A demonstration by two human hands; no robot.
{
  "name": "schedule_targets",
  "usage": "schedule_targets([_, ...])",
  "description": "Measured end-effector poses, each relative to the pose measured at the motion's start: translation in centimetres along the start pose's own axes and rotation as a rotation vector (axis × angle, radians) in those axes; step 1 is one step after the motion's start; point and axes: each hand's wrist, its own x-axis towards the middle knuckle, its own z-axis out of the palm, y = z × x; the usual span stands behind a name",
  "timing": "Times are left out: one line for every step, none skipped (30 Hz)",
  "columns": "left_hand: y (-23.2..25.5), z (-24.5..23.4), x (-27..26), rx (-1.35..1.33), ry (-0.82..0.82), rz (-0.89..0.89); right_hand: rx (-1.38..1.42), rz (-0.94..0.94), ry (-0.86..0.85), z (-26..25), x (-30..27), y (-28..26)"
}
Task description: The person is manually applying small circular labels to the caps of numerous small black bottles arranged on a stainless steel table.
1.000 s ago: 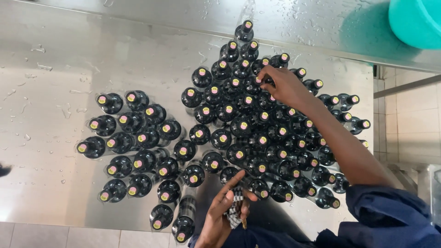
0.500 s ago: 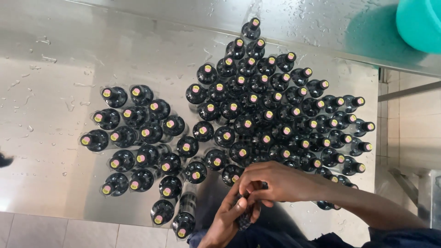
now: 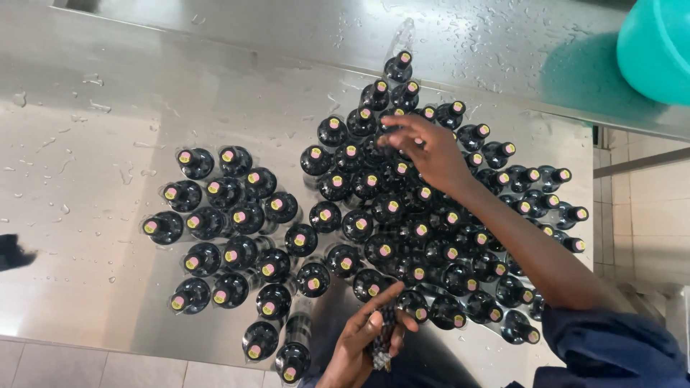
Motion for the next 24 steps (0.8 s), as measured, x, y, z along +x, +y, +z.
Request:
schedule_targets([-0.1,-0.3,0.0,0.005,-0.003,0.005,0.0,-0.006,0.004,0.4,1.2,1.0])
schedule_targets([-0.1,-0.6,0.0,-0.013,-0.008,-0.006,-0.014,-0.06,0.053,0.9,2.5,2.0])
schedule_targets([-0.3,-0.8,-0.1,-0.033,-0.011,-0.016,-0.027,-0.112,0.098,1.4,3.6,2.9])
schedule_targets([0.0,-0.6,0.0,-0.032,-0.012,-0.011,-0.026,-0.117,0.097,1.7,4.3,3.6])
schedule_targets([0.2,-0.5,-0.2,-0.044,0.013,0.008,-0.051,-0.154,0.062,2.1,4.8,4.3])
schedule_targets([0.5,-0.3,-0.3,-0.056,0.039,0.027,-0.075,-0.191,0.026,2.6,5.2,5.1])
schedule_targets([0.5,-0.6,-0.3,-0.058,0.041,0.027,-0.073,-0.189,0.023,3.1,5.1,6.6])
schedule_targets([0.6,-0.8,-0.3,-0.041,0.055,0.025,-0.199,-0.236,0.014,3.6,5.0,8.2])
schedule_targets([0.5,-1.0,-0.2,-0.028,0.069,0.025,-0.325,-0.285,0.0,4.1,4.8,9.7])
schedule_targets([0.5,-1.2,-0.1,-0.034,0.071,0.026,-0.326,-0.285,-0.006,3.9,4.5,9.7])
schedule_targets([0.3,-1.3,-0.1,-0.091,0.065,0.023,-0.326,-0.267,-0.026,3.7,4.1,9.7])
schedule_targets([0.1,-1.3,0.0,-0.148,0.06,0.021,-0.327,-0.249,-0.047,3.4,3.6,9.7])
schedule_targets([0.2,-1.1,0.1,-0.152,0.061,0.018,-0.327,-0.246,-0.05,3.0,3.4,9.3])
schedule_targets([0.2,-0.8,0.1,-0.121,0.061,0.016,-0.325,-0.218,-0.072,2.6,3.2,8.9])
schedule_targets([0.4,-0.7,0.1,-0.084,0.06,0.012,-0.32,-0.188,-0.088,2.2,2.9,8.5])
schedule_targets([0.7,-0.5,0.0,-0.082,0.06,0.007,-0.319,-0.183,-0.085,2.0,2.8,8.3])
schedule_targets([0.9,-0.2,-0.1,-0.051,0.048,-0.027,-0.319,-0.21,-0.103,1.7,2.9,8.1])
schedule_targets([1.2,0.0,-0.1,-0.02,0.035,-0.061,-0.32,-0.237,-0.122,1.4,2.9,7.9])
schedule_targets([1.2,0.0,-0.2,-0.019,0.036,-0.06,-0.319,-0.238,-0.121,1.4,2.9,8.3])
schedule_targets([1.2,0.0,-0.2,0.005,0.03,-0.044,-0.35,-0.275,-0.11,1.5,2.9,8.7])
schedule_targets([1.2,0.1,-0.3,0.028,0.025,-0.026,-0.38,-0.314,-0.101,1.6,2.9,9.1])
schedule_targets([1.2,0.1,-0.4,0.028,0.026,-0.024,-0.379,-0.317,-0.101,1.7,3.0,9.1])
schedule_targets([1.2,0.1,-0.4,0.025,0.033,-0.025,-0.442,-0.339,-0.112,1.7,3.0,9.1])
schedule_targets([1.3,0.2,-0.4,0.021,0.04,-0.026,-0.505,-0.361,-0.121,1.7,3.0,9.1])
